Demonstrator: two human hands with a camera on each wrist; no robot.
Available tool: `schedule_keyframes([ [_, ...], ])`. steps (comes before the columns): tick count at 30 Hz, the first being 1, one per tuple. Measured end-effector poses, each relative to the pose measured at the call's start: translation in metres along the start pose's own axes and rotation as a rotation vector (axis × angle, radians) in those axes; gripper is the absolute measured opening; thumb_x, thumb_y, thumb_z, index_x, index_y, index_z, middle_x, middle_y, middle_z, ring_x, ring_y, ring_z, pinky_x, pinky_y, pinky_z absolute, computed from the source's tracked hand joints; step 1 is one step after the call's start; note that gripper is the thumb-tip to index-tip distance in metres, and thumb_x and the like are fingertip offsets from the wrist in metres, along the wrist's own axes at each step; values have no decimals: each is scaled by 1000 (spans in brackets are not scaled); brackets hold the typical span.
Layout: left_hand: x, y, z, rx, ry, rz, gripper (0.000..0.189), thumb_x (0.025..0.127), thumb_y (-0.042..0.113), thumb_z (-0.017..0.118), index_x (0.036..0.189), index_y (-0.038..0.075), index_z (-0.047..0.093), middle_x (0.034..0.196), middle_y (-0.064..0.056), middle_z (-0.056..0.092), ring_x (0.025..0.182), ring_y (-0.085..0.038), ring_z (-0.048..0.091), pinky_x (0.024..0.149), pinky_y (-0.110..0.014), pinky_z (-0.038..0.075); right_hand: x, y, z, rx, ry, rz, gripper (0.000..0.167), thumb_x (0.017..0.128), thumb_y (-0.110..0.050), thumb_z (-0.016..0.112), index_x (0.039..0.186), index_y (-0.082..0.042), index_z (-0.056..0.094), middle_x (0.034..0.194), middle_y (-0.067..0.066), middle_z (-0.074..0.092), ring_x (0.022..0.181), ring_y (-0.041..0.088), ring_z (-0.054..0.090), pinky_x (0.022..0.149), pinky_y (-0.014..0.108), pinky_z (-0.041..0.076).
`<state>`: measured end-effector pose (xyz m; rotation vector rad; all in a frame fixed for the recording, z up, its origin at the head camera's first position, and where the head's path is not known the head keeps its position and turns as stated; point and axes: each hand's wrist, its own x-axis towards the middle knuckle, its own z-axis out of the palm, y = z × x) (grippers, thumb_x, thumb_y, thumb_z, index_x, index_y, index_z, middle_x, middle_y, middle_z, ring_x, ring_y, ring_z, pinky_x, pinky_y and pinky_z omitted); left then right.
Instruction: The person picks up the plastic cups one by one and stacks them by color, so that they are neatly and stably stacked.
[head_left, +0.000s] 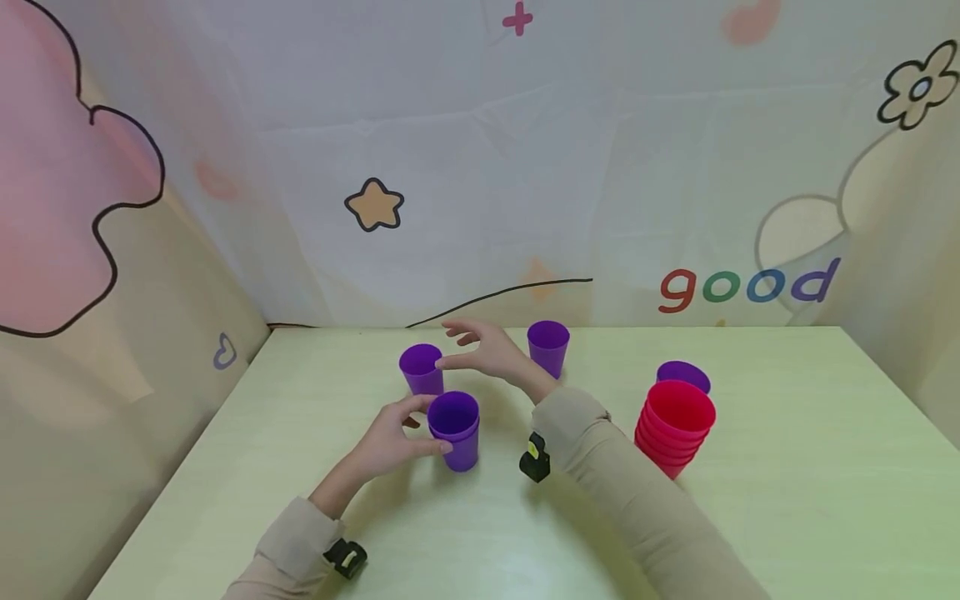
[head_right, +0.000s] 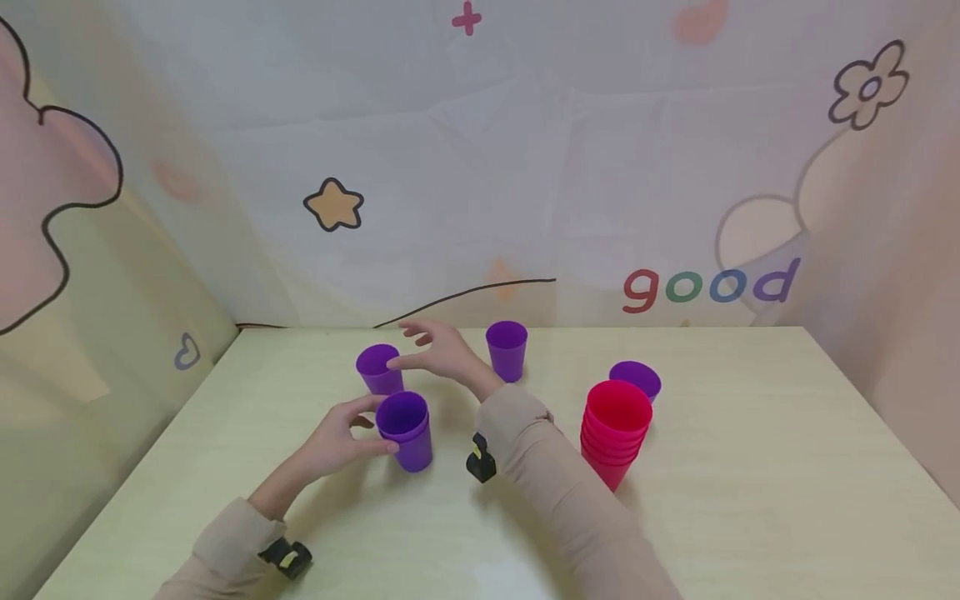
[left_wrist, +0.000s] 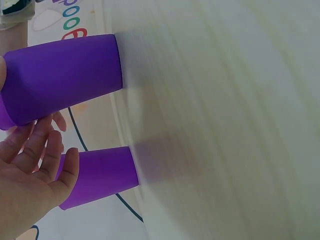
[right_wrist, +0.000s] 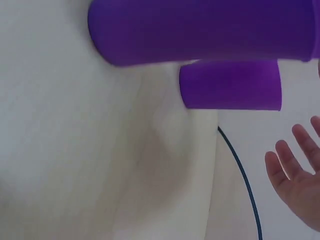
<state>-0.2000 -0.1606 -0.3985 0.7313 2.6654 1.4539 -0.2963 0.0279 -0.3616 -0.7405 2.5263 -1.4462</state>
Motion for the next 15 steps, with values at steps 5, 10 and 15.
schedule_keyframes([
  [5,-1,-2,1,-5,1,-3,50,73,22,77,117,5,58,110,-6,62,100,-22,52,82,-43,42,13,4,-1,-57,-118,-38,69,74,-31,75,135,-20,45,130,2,50,117,20,45,87,40,44],
  [10,-1,-2,2,6,5,-20,48,74,18,76,116,5,58,111,-5,62,101,-21,52,82,-40,42,26,6,0,-89,-225,-76,72,73,-31,76,136,-24,42,133,0,47,121,20,41,92,44,39],
  [15,-4,13,1,1,14,-20,46,73,9,75,114,0,57,110,-11,62,100,-26,52,82,-47,42,34,6,5,-111,-262,-65,75,72,-29,77,137,-22,41,134,1,47,122,24,41,92,43,39],
])
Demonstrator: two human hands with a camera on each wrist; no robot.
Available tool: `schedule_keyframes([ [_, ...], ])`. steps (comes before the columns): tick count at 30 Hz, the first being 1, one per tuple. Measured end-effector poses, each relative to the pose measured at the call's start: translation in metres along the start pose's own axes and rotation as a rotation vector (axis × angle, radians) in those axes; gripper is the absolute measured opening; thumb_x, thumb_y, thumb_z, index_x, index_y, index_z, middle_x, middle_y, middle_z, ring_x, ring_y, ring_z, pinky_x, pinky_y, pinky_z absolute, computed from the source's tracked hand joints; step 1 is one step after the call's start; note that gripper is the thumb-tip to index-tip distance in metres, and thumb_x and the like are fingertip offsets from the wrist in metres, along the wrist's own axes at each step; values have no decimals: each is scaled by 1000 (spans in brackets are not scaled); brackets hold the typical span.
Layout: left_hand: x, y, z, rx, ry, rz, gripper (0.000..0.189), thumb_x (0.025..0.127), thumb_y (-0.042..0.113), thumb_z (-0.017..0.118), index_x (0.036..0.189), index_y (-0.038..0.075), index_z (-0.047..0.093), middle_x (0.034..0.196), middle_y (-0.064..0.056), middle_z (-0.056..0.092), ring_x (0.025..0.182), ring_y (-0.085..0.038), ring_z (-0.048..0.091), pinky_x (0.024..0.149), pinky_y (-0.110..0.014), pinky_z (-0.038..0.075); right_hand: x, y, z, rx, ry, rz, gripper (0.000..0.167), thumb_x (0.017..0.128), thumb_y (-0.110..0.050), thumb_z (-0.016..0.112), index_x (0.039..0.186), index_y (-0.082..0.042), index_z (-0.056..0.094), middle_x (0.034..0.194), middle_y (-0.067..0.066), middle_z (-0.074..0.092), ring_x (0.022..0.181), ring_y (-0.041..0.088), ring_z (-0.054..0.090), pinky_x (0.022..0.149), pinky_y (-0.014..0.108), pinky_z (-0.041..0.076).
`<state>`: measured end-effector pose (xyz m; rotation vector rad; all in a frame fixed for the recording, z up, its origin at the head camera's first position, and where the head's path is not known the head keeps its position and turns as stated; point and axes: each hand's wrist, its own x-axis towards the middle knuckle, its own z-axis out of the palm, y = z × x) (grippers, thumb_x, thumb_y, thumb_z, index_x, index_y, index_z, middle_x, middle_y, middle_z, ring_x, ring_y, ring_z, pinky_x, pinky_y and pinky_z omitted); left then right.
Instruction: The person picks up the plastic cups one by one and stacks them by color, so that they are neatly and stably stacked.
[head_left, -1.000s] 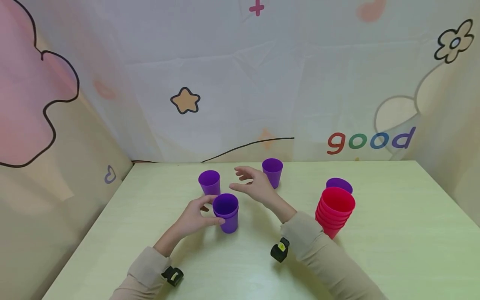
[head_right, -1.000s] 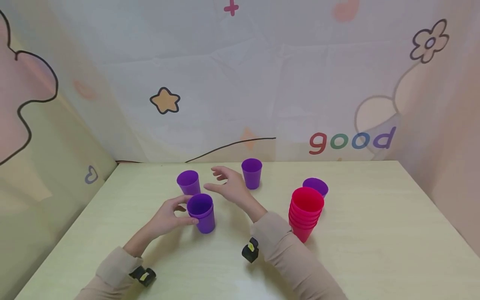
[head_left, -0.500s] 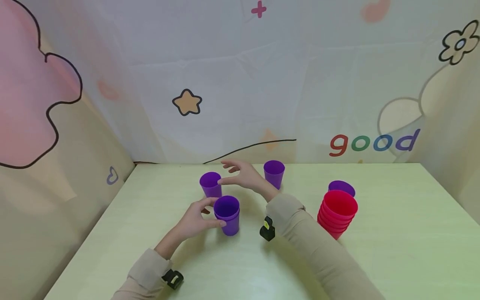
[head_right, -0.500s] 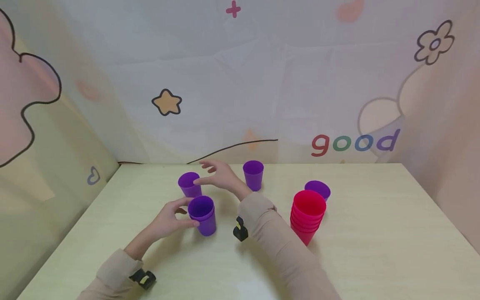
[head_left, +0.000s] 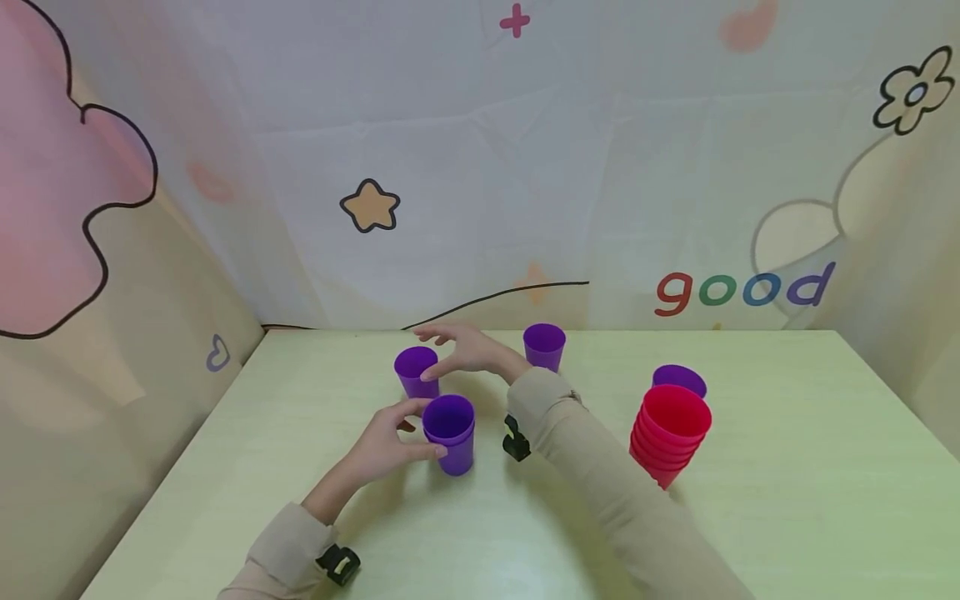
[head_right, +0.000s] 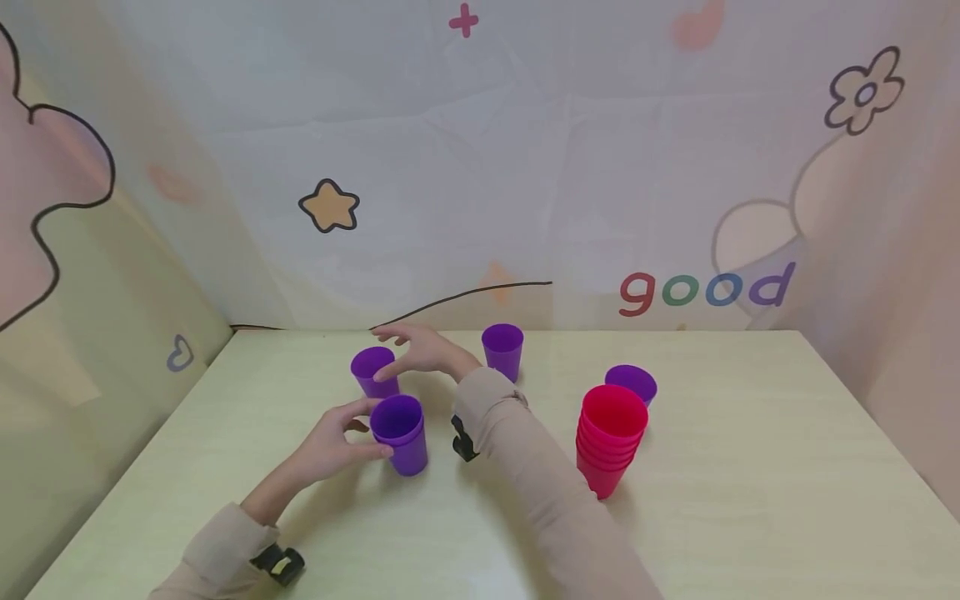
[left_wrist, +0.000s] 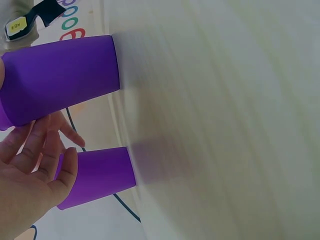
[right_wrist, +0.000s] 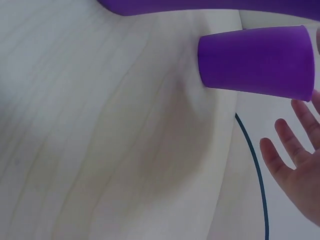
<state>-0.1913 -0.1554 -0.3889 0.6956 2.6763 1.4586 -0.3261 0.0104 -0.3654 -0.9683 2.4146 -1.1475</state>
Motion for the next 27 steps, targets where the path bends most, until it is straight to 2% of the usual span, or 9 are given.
schedule_keyframes([
  [4,-6,20,-3,0,-1,12,44,73,6,74,113,-4,57,108,-15,62,100,-28,53,81,-49,42,4,3,6,-27,-6,36,77,71,-30,78,137,-19,41,134,0,46,120,23,42,92,40,40],
  [7,-7,24,-3,-7,2,9,44,73,5,74,113,-4,57,109,-15,62,100,-28,53,82,-50,42,4,5,10,-42,3,36,75,70,-30,78,135,-16,44,134,0,46,117,23,44,91,39,39],
  [17,-7,25,-2,-17,-1,9,45,73,5,74,114,-3,57,108,-15,62,101,-29,53,83,-50,41,-1,5,11,-35,57,17,62,73,-30,76,127,-13,51,122,1,54,110,19,48,88,35,42],
  [27,-6,25,-3,-11,7,21,47,73,5,75,115,-4,56,107,-15,62,100,-29,54,82,-53,41,-9,4,4,70,119,35,61,74,-27,75,128,-11,49,122,4,54,113,23,47,90,37,42],
])
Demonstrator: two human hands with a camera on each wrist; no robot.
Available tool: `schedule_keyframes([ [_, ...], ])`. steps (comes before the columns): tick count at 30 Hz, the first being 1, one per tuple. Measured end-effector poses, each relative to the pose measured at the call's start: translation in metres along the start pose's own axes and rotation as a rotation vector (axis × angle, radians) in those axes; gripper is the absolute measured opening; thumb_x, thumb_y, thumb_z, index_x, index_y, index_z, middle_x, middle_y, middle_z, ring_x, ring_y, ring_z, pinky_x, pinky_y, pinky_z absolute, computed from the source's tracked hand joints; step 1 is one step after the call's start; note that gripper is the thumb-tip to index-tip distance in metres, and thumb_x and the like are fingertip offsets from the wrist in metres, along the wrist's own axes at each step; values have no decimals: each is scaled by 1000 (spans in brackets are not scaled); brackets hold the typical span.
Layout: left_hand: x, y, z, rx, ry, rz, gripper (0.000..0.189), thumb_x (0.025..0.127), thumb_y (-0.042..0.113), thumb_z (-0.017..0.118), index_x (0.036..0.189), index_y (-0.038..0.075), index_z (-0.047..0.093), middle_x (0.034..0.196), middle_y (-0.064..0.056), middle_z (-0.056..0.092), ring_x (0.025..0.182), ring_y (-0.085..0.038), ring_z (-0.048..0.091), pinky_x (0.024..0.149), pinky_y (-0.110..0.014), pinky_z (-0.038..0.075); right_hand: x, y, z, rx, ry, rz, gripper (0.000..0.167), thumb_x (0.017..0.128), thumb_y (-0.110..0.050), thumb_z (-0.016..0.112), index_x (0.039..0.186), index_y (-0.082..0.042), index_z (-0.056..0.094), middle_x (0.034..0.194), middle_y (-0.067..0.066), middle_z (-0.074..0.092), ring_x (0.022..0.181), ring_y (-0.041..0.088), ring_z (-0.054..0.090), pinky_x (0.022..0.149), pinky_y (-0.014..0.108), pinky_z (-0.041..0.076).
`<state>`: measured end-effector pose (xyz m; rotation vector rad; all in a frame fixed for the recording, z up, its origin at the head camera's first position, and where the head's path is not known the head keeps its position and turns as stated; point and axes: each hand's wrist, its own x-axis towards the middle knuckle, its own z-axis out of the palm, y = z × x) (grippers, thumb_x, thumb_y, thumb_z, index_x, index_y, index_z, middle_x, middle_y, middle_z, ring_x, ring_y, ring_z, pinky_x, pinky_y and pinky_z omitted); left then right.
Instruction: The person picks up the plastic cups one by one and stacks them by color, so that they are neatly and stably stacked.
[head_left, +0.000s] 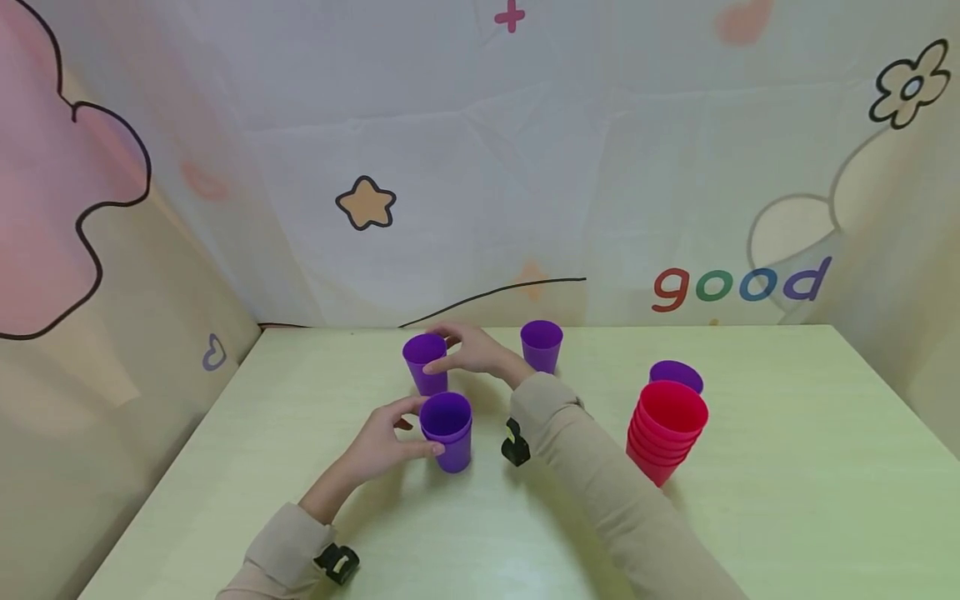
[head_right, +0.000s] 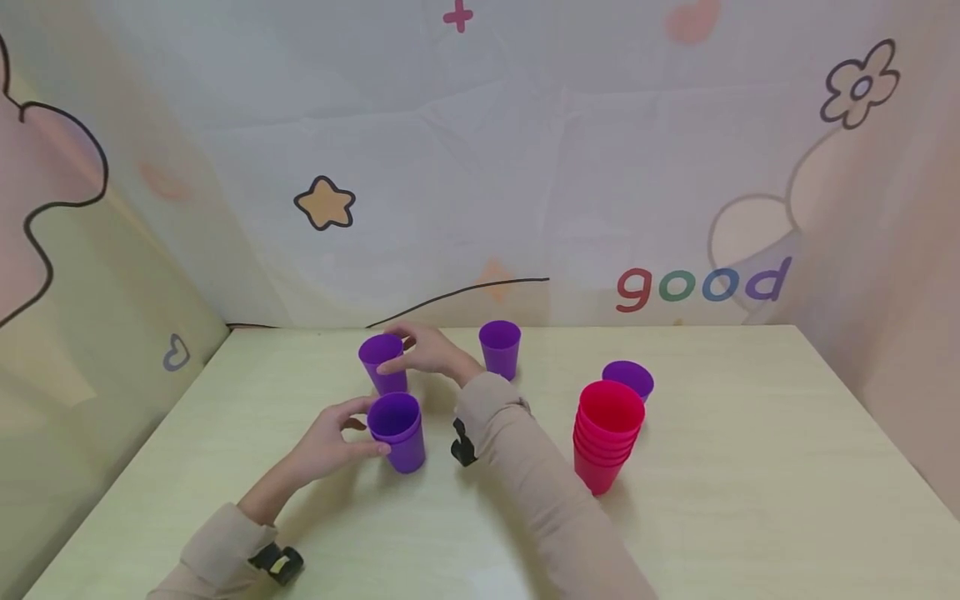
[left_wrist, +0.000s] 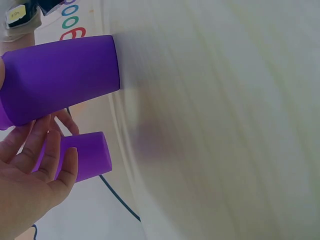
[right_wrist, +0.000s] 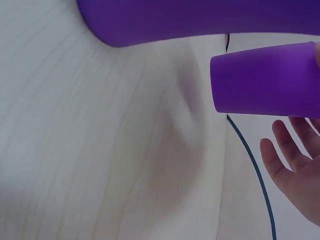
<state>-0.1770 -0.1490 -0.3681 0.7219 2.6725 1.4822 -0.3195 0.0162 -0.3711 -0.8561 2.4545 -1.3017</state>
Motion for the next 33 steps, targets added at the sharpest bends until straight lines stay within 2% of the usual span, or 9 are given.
schedule_keyframes([
  [7,1,1,0,7,3,-7,48,73,6,74,116,-4,55,108,-15,62,101,-29,53,82,-51,41,-12,-7,-1,98,79,36,57,74,-26,75,125,-15,52,115,0,56,108,20,49,88,37,42],
  [11,1,-2,0,11,-1,-13,48,73,5,74,116,-5,55,108,-16,62,101,-30,53,82,-52,41,-19,-10,-3,123,108,9,56,74,-25,76,123,-13,53,112,1,58,105,19,50,89,36,42],
  [18,7,-33,6,10,2,-22,52,73,12,76,119,1,55,109,-10,62,102,-26,53,83,-49,42,-32,-9,-8,156,152,26,57,74,-26,76,125,-13,53,112,1,58,104,18,50,87,36,43],
  [20,8,-37,6,8,1,-18,52,73,15,76,120,3,56,108,-7,62,101,-23,53,83,-47,42,-36,-9,-9,167,161,28,58,74,-27,75,125,-14,52,112,1,57,105,18,50,87,37,43],
  [27,8,-39,6,-5,-1,-7,53,73,21,77,119,5,57,107,-5,63,100,-22,53,82,-47,42,-53,-16,-15,212,203,20,54,76,-24,74,124,-14,53,111,1,59,104,18,51,84,35,44],
  [33,8,-37,6,5,1,-24,53,73,16,77,120,3,55,106,-7,62,98,-23,53,82,-45,43,-66,-25,-19,227,244,11,55,76,-23,73,126,-12,51,113,3,58,105,19,51,82,36,46],
])
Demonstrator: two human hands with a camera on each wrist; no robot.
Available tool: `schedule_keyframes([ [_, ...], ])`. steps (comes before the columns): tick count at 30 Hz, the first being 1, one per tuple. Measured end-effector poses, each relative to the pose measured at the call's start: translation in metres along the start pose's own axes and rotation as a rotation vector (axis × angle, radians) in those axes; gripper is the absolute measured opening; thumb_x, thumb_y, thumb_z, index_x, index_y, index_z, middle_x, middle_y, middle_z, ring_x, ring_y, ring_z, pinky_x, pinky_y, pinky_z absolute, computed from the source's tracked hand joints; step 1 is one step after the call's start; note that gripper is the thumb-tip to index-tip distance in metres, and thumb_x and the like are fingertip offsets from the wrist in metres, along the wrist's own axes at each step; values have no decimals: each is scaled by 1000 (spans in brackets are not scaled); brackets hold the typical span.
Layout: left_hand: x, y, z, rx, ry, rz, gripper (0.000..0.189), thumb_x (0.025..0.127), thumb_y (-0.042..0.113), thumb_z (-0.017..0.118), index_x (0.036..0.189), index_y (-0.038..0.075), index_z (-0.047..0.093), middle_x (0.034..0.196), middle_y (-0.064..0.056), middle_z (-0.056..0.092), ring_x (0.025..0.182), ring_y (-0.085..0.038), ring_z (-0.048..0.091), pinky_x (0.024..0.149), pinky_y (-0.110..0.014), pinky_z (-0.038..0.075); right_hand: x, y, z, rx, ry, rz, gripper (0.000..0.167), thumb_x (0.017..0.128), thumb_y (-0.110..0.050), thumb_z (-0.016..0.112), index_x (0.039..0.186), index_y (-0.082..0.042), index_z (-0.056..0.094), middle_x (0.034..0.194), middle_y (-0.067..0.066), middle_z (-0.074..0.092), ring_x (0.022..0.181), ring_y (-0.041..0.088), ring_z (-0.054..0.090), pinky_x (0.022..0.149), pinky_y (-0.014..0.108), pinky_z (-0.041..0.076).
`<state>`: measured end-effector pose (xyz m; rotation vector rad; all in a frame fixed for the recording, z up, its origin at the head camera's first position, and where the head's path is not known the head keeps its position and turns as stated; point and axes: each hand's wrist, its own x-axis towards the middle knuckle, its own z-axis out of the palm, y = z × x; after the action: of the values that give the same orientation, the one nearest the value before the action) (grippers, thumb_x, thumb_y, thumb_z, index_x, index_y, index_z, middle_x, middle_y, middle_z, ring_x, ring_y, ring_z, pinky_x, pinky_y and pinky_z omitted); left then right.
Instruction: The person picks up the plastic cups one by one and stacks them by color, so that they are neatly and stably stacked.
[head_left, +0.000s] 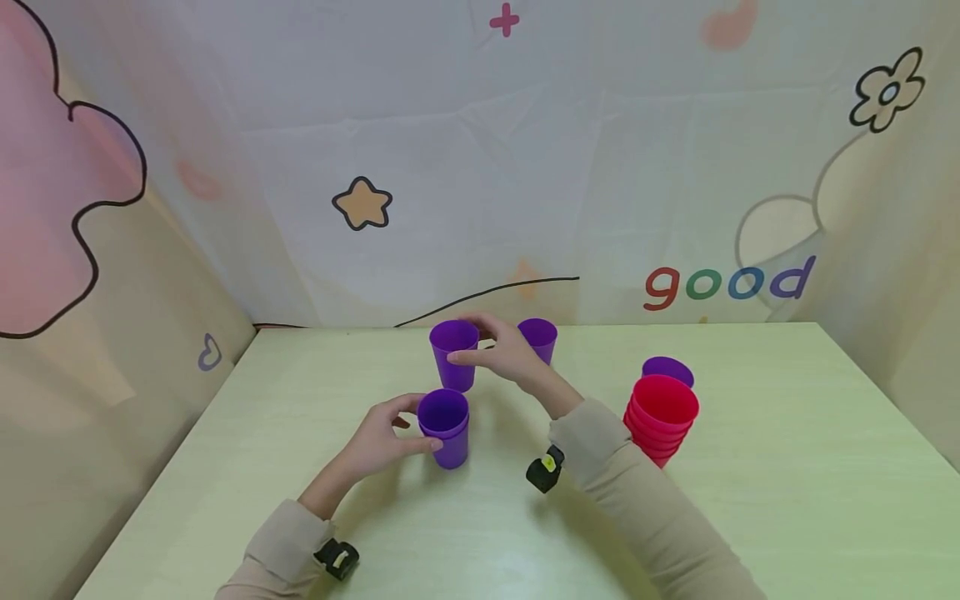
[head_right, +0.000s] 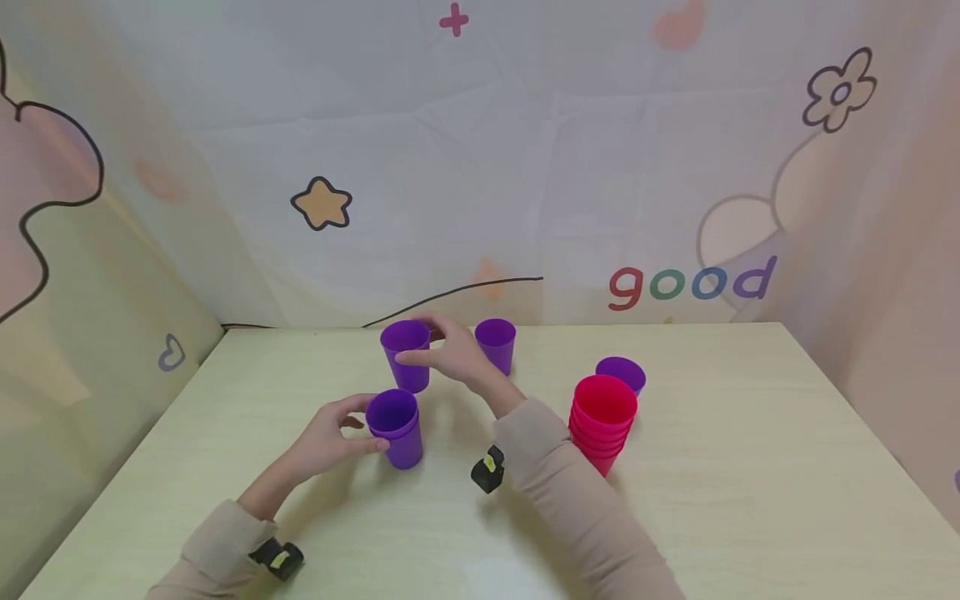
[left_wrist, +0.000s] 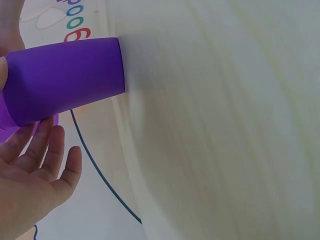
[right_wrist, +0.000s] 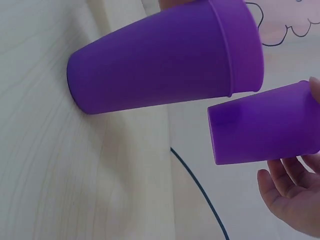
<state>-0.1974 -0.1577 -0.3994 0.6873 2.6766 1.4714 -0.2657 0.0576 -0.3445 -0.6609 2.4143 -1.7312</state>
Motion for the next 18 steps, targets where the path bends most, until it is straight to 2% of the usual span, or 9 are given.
schedule_keyframes([
  [2,0,3,0,-14,-4,-10,53,73,12,76,120,1,54,106,-10,62,98,-25,53,82,-47,43,-3,-2,-1,3,6,-6,56,76,-22,73,126,-12,51,113,3,58,104,19,51,82,35,46],
  [9,-8,34,-5,-65,-26,-20,49,75,6,73,118,-5,52,104,-14,61,94,-27,53,82,-51,43,-17,-15,-1,23,16,-57,54,77,-20,74,125,-10,51,111,5,58,102,22,52,78,35,47],
  [15,-8,35,-5,-88,-26,-18,49,75,6,73,118,-4,52,105,-15,61,94,-28,53,82,-52,43,-23,-23,-3,28,31,-61,56,76,-20,74,126,-10,50,111,7,57,102,27,52,76,34,47],
  [18,-9,35,-5,-87,-25,-19,48,75,5,73,117,-5,53,104,-15,61,94,-28,53,82,-52,43,-22,-22,-4,35,37,-75,55,76,-21,74,125,-12,52,108,5,58,98,25,53,74,33,48],
])
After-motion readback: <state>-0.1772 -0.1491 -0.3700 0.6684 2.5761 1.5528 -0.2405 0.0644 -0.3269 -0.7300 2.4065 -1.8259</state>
